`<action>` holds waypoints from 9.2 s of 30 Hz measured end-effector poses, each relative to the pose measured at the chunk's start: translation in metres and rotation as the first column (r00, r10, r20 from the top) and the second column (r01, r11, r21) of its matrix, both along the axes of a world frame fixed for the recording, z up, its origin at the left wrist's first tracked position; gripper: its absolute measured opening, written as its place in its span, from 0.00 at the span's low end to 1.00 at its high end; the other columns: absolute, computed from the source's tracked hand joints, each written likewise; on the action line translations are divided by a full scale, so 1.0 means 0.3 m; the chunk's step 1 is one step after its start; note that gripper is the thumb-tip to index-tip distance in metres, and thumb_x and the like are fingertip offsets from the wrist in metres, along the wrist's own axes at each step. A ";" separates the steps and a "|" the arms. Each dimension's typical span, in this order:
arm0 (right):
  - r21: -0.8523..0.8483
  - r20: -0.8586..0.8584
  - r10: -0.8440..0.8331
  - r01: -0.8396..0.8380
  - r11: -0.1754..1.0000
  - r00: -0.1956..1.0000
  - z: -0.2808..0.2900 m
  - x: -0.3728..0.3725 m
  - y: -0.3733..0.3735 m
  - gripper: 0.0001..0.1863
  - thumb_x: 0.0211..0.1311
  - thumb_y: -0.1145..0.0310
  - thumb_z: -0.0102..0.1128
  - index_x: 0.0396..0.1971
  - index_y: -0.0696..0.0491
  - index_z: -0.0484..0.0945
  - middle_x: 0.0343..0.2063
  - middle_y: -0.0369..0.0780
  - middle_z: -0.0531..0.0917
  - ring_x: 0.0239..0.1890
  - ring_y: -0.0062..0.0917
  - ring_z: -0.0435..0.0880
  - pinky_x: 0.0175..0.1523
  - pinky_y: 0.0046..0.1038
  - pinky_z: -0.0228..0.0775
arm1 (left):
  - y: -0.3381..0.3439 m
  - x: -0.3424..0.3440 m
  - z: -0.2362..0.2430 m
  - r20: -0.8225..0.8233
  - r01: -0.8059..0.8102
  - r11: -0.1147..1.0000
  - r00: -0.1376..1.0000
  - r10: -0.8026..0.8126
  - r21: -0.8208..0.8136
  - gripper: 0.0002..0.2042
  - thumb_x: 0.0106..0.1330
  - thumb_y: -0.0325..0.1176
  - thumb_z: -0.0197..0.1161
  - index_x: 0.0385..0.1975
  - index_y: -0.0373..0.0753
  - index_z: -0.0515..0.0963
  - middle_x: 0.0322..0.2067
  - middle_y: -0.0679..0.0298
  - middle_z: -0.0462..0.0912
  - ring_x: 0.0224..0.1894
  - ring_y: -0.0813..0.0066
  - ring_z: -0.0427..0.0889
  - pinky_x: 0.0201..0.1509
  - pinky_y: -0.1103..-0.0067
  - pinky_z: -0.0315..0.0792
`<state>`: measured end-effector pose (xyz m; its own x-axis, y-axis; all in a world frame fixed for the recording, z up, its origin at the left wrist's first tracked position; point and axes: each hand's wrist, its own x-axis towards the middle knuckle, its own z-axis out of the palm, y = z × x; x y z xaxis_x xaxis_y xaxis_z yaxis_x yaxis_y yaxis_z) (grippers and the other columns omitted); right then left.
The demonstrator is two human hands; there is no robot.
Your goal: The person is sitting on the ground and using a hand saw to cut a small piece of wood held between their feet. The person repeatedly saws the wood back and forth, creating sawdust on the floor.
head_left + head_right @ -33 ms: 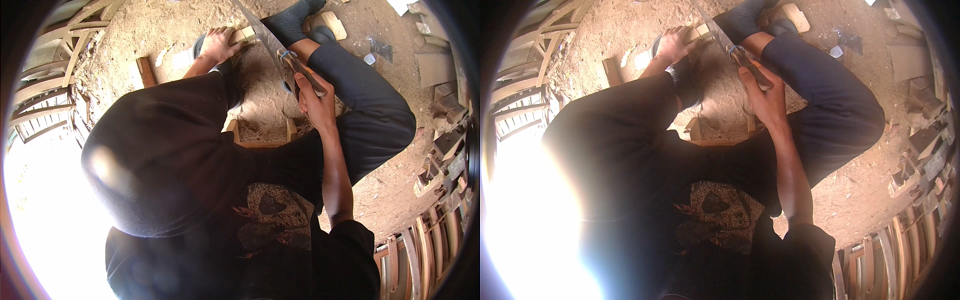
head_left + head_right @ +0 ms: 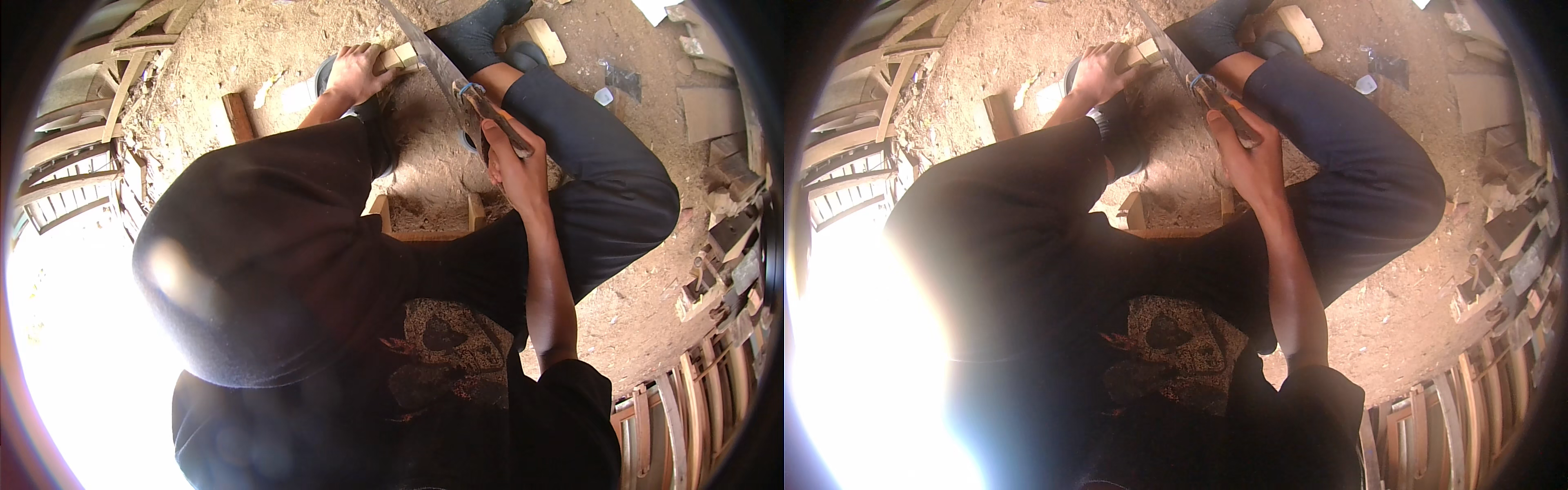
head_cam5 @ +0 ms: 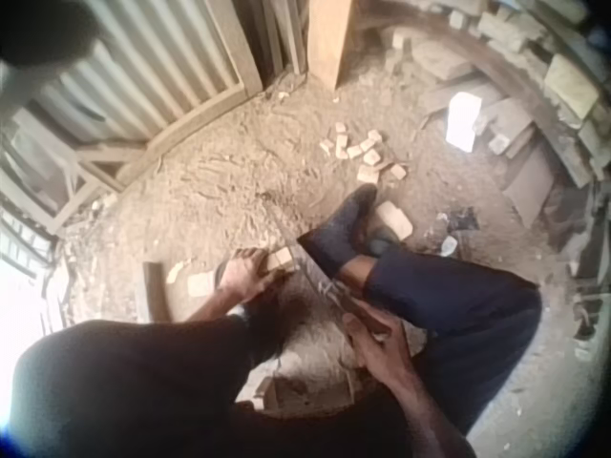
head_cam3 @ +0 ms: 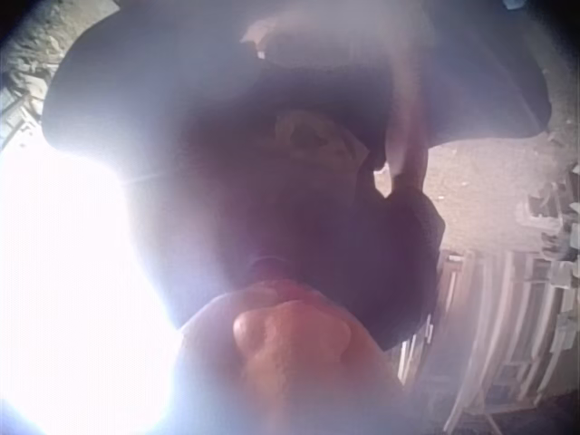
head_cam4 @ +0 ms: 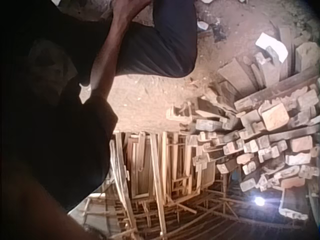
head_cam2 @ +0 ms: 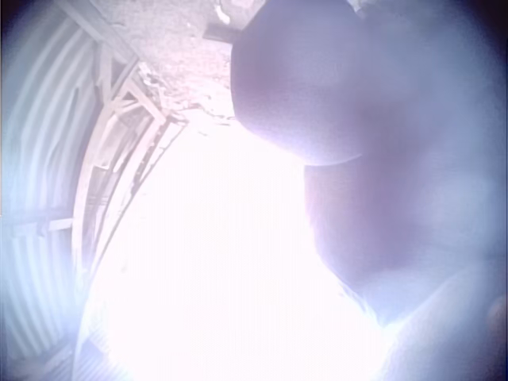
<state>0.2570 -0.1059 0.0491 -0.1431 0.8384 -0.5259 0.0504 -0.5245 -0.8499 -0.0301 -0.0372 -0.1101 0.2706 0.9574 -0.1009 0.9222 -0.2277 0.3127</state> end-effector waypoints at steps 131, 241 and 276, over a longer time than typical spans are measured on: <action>0.012 0.377 0.284 -0.311 0.950 0.882 0.415 0.114 -0.382 0.23 0.61 0.74 0.58 0.56 0.63 0.68 0.25 0.50 0.82 0.25 0.32 0.86 0.30 0.26 0.72 | 0.053 0.046 0.004 -0.498 0.099 0.964 0.841 -0.214 -0.246 0.24 0.72 0.48 0.43 0.51 0.28 0.64 0.50 0.46 0.72 0.55 0.51 0.71 0.60 0.57 0.61; 0.103 0.440 0.317 -0.397 0.912 0.840 0.191 0.013 -0.271 0.23 0.64 0.73 0.55 0.58 0.62 0.68 0.38 0.51 0.82 0.37 0.31 0.86 0.41 0.25 0.73 | 0.143 0.006 0.050 -0.142 0.039 0.881 0.983 -0.119 -0.471 0.29 0.70 0.54 0.46 0.55 0.30 0.60 0.56 0.42 0.69 0.61 0.48 0.70 0.63 0.59 0.62; 0.192 0.493 0.317 -0.456 0.869 0.810 0.348 0.116 -0.378 0.23 0.64 0.74 0.53 0.58 0.62 0.67 0.43 0.53 0.81 0.36 0.30 0.85 0.41 0.28 0.75 | 0.104 -0.006 -0.008 -0.308 -0.026 0.988 0.951 -0.022 -0.152 0.38 0.53 0.67 0.59 0.48 0.34 0.72 0.46 0.50 0.79 0.49 0.55 0.80 0.54 0.67 0.74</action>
<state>0.2916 -0.2193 0.1536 -0.3056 0.8831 -0.3561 0.5922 -0.1166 -0.7973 -0.0321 -0.0059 -0.1124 0.2013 0.9244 -0.3240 0.9792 -0.1979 0.0440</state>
